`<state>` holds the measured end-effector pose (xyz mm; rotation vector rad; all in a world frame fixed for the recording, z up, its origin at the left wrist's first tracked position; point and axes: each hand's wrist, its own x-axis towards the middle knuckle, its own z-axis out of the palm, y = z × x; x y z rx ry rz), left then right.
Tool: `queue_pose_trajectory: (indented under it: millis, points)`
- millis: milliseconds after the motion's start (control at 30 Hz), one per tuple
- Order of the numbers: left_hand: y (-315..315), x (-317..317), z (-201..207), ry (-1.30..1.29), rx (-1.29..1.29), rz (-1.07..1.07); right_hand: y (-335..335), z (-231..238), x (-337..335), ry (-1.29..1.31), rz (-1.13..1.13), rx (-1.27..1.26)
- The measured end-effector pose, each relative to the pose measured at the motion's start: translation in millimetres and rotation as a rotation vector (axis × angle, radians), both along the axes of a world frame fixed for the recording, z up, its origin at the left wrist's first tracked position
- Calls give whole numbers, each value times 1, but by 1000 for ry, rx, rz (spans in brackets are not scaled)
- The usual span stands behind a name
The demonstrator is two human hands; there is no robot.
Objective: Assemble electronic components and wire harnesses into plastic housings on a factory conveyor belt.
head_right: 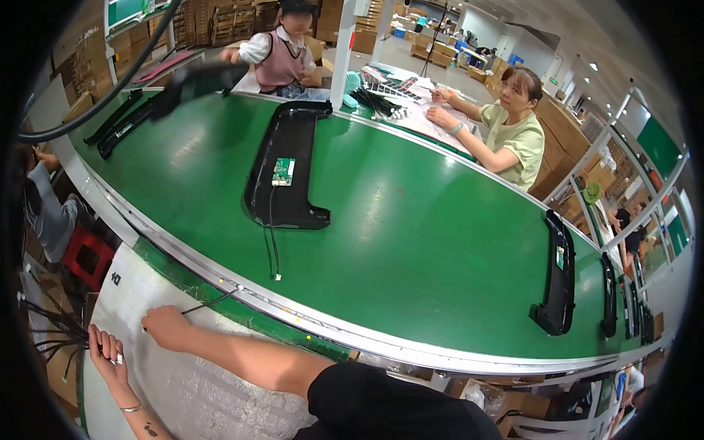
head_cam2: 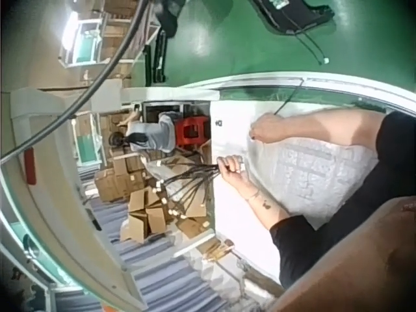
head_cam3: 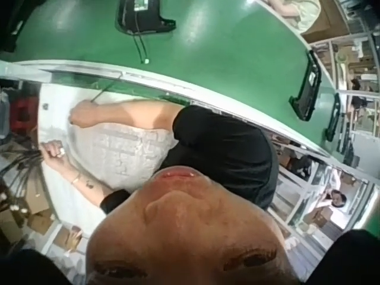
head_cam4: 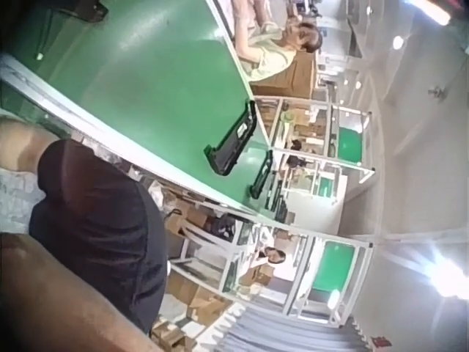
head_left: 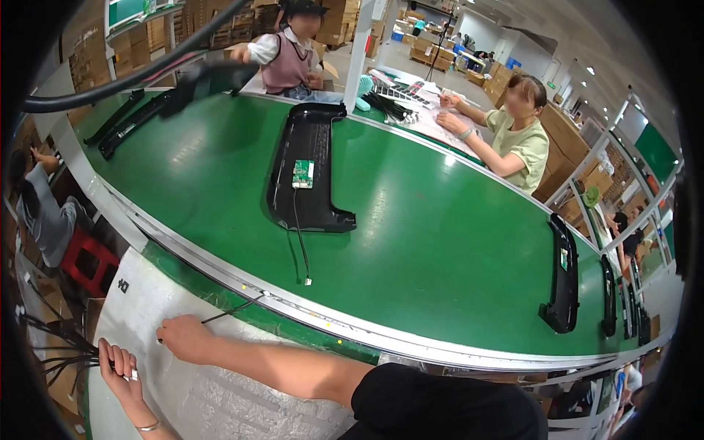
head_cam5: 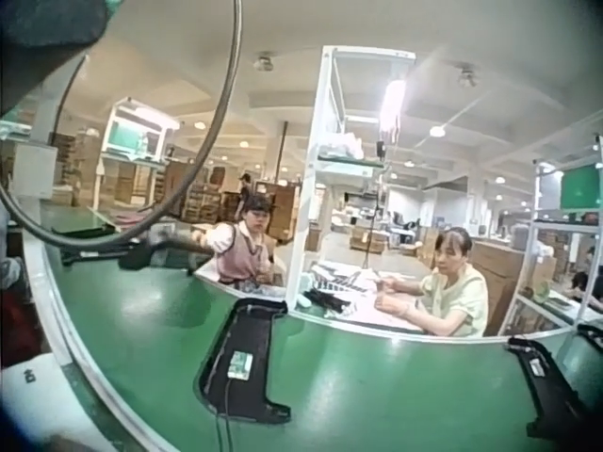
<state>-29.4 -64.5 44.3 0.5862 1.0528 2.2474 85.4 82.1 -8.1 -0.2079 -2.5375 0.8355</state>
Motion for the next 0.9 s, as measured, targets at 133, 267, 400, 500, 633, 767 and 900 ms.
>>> queue_pose_trajectory:
  millis: [133, 267, 400, 500, 633, 767, 900]
  points:
    - [-11, -29, -35, -32, -555, 134, 0, 2, -5, -18, 2, 9]
    - [10, -19, -30, 330, -891, 82, 2, 2, 0, -25, 9, 23]
    - [9, -8, -44, 1104, -976, 294, -2, 2, -1, -13, 3, 20]
    - [27, 27, -24, 1420, -1250, 363, 3, -1, -1, -10, 4, 43]
    - [25, 25, -23, 1393, -1228, 371, 1, 3, 2, 18, -12, 81]
    - [21, 20, -26, 1397, -1210, 384, -2, 4, 2, 43, 3, 75]
    - [24, 26, -23, 1390, -1203, 391, 1, 8, 6, 34, 14, 52]
